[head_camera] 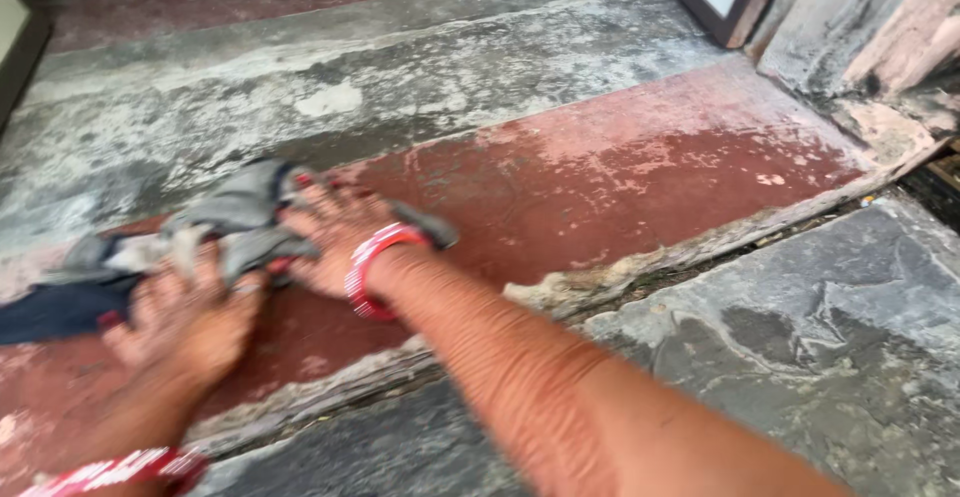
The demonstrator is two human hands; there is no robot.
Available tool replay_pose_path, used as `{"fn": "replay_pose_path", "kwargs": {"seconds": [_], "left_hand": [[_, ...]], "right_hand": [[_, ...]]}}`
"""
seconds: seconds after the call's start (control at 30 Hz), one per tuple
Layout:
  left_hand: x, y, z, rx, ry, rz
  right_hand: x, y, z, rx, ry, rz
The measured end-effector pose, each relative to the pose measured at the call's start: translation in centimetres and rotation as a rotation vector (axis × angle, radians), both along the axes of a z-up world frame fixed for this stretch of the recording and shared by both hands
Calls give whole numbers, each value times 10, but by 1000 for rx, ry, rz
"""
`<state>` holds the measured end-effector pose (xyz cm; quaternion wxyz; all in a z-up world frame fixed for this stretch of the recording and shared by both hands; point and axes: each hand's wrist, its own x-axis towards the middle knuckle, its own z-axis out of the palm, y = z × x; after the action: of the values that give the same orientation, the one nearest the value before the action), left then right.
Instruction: The person wipes a stone doorstep and the floor using a dark cloth, moving the cloth repeatedly over the surfaces by hand.
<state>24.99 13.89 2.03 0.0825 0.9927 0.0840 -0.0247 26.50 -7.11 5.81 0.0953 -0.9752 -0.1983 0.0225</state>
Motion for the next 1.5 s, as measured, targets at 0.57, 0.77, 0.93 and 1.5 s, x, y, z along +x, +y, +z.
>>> {"fn": "replay_pose_path", "kwargs": {"seconds": [0.57, 0.77, 0.93, 1.5], "left_hand": [[-53, -437, 62, -177, 197, -767], [-66, -321, 46, -152, 54, -726], [-99, -186, 45, -128, 6, -526], [-322, -111, 114, -175, 585, -485]], "right_hand": [[-70, -464, -64, 20, -145, -693], [-103, -324, -38, -33, -94, -732], [-115, -185, -35, -48, -97, -474], [-335, -125, 16, -106, 378, 11]]}}
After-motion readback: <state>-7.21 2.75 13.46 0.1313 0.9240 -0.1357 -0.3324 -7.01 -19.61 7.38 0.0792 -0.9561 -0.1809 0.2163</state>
